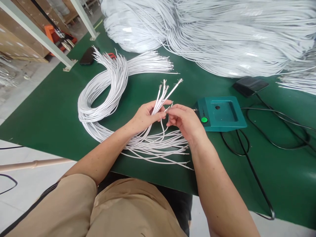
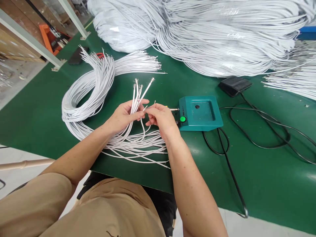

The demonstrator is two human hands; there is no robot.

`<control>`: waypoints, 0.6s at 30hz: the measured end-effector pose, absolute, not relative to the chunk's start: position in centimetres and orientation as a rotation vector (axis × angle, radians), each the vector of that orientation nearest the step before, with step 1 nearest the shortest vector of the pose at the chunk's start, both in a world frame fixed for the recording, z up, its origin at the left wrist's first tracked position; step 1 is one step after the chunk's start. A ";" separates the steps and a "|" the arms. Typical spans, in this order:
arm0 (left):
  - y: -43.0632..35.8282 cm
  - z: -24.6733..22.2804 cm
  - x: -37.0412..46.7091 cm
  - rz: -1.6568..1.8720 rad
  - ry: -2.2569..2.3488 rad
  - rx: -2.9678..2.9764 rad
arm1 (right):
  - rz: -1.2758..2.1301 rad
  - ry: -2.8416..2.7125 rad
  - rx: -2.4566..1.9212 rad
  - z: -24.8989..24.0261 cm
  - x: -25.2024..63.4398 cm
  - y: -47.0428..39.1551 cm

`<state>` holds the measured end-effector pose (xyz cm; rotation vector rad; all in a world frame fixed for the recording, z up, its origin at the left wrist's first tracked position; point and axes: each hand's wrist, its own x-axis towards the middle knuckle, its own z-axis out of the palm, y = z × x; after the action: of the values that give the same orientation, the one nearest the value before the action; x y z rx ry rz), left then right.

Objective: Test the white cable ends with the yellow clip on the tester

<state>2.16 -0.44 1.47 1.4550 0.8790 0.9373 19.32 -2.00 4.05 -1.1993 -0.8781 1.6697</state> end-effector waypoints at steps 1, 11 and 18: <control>-0.4 1.5 2.1 0.923 0.880 1.458 | 1.685 -0.897 -1.213 4.1 19.4 -2.0; -0.4 2.5 2.2 0.851 0.880 1.268 | 1.158 -1.415 -1.299 3.1 19.4 -2.1; 0.3 2.2 2.1 0.779 0.804 0.801 | 0.071 -2.131 -1.328 2.2 19.9 -1.9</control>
<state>2.14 0.34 2.19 0.8010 0.8042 0.7791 19.93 -1.87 2.18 -1.3282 -2.1308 0.0713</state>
